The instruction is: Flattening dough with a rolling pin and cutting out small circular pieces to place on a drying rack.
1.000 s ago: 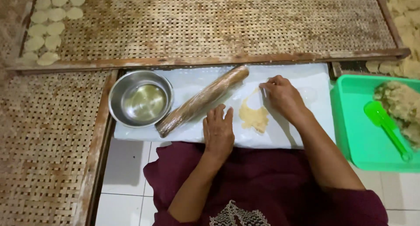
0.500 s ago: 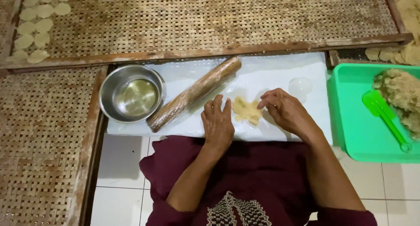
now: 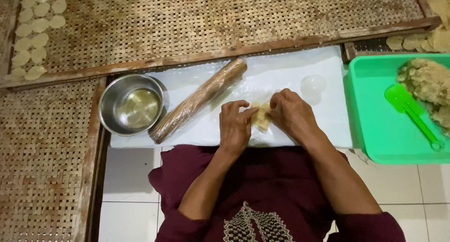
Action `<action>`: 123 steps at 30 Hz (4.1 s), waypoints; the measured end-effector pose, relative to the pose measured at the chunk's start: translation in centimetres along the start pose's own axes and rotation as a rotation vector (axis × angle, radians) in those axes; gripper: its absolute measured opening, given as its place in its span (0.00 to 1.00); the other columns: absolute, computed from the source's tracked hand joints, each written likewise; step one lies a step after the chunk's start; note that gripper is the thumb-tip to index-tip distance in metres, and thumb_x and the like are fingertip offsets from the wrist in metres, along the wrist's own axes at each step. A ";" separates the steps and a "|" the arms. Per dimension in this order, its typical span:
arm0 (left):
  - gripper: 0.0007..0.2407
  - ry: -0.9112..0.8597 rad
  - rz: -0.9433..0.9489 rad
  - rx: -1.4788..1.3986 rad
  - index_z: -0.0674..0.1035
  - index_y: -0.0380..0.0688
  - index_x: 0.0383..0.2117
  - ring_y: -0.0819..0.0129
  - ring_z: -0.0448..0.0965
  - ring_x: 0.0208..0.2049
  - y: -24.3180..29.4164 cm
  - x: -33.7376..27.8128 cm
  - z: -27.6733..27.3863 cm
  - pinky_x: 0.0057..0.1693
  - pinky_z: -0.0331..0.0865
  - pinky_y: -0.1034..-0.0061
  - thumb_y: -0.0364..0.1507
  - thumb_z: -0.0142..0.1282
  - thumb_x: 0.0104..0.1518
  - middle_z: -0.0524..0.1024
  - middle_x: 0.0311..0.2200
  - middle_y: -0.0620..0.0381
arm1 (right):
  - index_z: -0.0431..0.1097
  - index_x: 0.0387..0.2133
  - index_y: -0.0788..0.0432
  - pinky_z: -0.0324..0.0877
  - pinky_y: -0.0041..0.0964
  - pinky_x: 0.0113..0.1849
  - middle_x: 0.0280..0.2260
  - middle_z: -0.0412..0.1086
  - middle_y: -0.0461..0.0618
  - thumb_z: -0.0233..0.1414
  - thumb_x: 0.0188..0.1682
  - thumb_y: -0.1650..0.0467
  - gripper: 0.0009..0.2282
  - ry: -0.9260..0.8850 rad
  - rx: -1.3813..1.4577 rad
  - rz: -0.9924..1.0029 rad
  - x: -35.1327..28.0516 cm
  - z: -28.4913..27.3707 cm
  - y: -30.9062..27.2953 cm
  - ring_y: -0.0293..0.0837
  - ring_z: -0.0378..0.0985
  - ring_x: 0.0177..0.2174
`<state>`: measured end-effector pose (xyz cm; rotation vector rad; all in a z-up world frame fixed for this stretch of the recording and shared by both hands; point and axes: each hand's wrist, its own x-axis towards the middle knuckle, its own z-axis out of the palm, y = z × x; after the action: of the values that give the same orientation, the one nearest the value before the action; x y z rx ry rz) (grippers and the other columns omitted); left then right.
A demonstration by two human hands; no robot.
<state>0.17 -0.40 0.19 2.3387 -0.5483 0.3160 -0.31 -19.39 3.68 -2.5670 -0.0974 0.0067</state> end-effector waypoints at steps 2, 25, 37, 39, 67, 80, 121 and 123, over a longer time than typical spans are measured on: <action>0.13 -0.022 0.012 0.015 0.86 0.49 0.39 0.53 0.70 0.50 0.1 0.4 0.7 0.52 0.67 0.60 0.20 0.62 0.48 0.76 0.45 0.56 | 0.74 0.32 0.58 0.74 0.49 0.39 0.37 0.72 0.52 0.64 0.41 0.68 0.10 0.022 -0.016 -0.009 -0.3 0.2 0.0 0.54 0.77 0.40; 0.20 -0.348 -0.200 -0.116 0.63 0.43 0.58 0.51 0.82 0.34 1.8 2.9 -0.5 0.40 0.77 0.60 0.21 0.54 0.60 0.78 0.34 0.47 | 0.74 0.42 0.54 0.75 0.46 0.38 0.47 0.71 0.50 0.61 0.42 0.73 0.13 0.041 0.128 0.008 -0.8 -1.9 -1.5 0.51 0.79 0.39; 0.22 -0.338 -0.246 -0.238 0.63 0.41 0.59 0.46 0.82 0.37 1.4 2.6 -1.1 0.43 0.75 0.58 0.17 0.52 0.58 0.80 0.35 0.41 | 0.72 0.53 0.50 0.66 0.48 0.57 0.62 0.62 0.51 0.51 0.41 0.82 0.25 -0.115 0.140 -0.115 -1.3 1.6 2.2 0.57 0.65 0.58; 0.19 -0.310 -0.218 -0.258 0.66 0.40 0.56 0.48 0.83 0.38 1.3 2.5 -1.4 0.43 0.76 0.60 0.17 0.53 0.58 0.80 0.37 0.41 | 0.71 0.55 0.51 0.62 0.50 0.58 0.63 0.57 0.54 0.52 0.38 0.81 0.28 -0.165 0.104 -0.136 -1.6 0.6 1.8 0.59 0.59 0.60; 0.29 -0.320 -0.284 0.479 0.63 0.31 0.66 0.45 0.70 0.51 -7.1 5.2 -5.8 0.55 0.62 0.52 0.13 0.49 0.52 0.72 0.51 0.36 | 0.79 0.45 0.51 0.59 0.54 0.64 0.66 0.61 0.60 0.57 0.43 0.81 0.18 0.367 -0.302 -0.045 1.1 -2.4 12.0 0.62 0.58 0.65; 0.28 -0.373 0.191 0.053 0.75 0.43 0.56 0.49 0.78 0.43 1.2 6.5 -8.0 0.47 0.74 0.57 0.25 0.67 0.42 0.75 0.42 0.47 | 0.65 0.62 0.40 0.56 0.73 0.59 0.54 0.70 0.50 0.66 0.32 0.58 0.37 0.088 -0.532 -0.501 2.1 -5.1 -0.9 0.54 0.64 0.61; 0.28 -0.417 0.074 0.466 0.60 0.45 0.67 0.49 0.52 0.70 -3.1 2.5 -1.1 0.68 0.45 0.32 0.46 0.47 0.65 0.57 0.69 0.48 | 0.54 0.70 0.53 0.54 0.61 0.61 0.71 0.46 0.62 0.48 0.57 0.54 0.30 0.081 -0.260 -0.155 -1.7 1.4 3.8 0.62 0.54 0.66; 0.29 -0.410 0.103 0.435 0.62 0.43 0.67 0.50 0.60 0.65 -3.1 1.6 -2.0 0.67 0.50 0.36 0.44 0.50 0.62 0.63 0.62 0.48 | 0.55 0.69 0.54 0.58 0.61 0.59 0.68 0.53 0.62 0.52 0.52 0.56 0.32 0.110 -0.291 -0.239 -2.3 0.7 3.5 0.62 0.59 0.64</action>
<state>2.88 2.56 0.45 2.8238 -0.8695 -0.0079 -2.40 -22.13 1.18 -2.8209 -0.3881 -0.2568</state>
